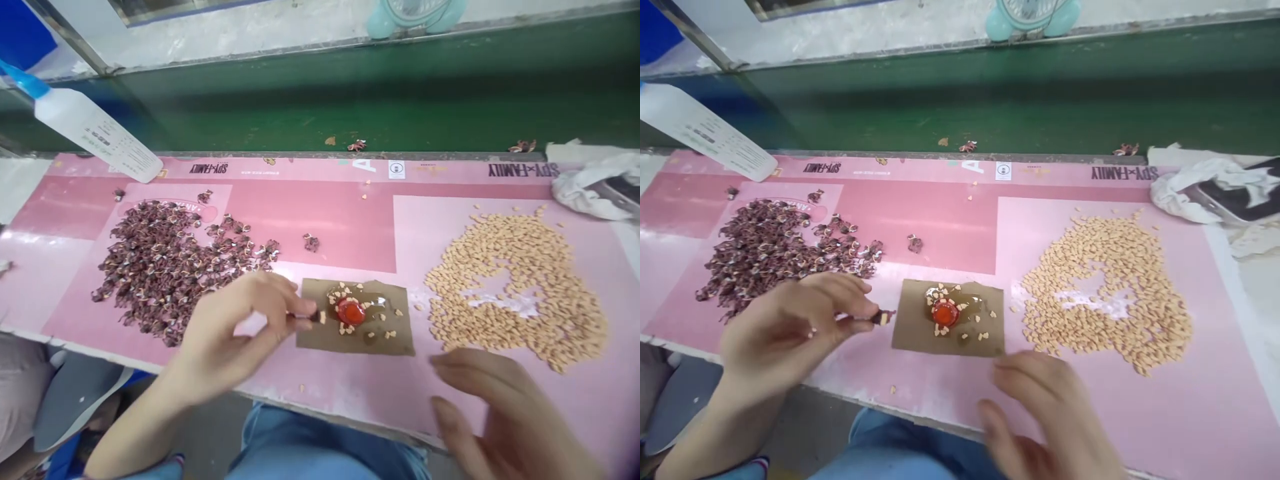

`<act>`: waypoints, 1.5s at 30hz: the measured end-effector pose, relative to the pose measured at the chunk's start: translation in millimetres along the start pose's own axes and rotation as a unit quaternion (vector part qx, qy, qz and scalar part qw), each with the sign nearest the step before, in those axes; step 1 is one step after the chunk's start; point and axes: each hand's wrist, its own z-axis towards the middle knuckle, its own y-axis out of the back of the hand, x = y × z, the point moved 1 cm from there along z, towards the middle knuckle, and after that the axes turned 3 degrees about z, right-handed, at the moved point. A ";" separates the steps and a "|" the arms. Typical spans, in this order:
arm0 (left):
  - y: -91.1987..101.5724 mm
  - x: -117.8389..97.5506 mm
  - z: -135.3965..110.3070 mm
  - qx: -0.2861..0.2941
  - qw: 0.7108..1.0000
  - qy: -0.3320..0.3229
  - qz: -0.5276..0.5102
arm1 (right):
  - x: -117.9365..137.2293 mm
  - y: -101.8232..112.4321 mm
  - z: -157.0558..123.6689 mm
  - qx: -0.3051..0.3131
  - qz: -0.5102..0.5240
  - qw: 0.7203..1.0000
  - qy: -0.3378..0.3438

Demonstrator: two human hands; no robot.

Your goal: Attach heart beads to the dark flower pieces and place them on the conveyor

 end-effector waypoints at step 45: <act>-94.7 -7.6 -59.3 -0.223 0.900 0.235 -0.292 | 57.7 -53.8 14.4 0.053 0.095 0.993 0.034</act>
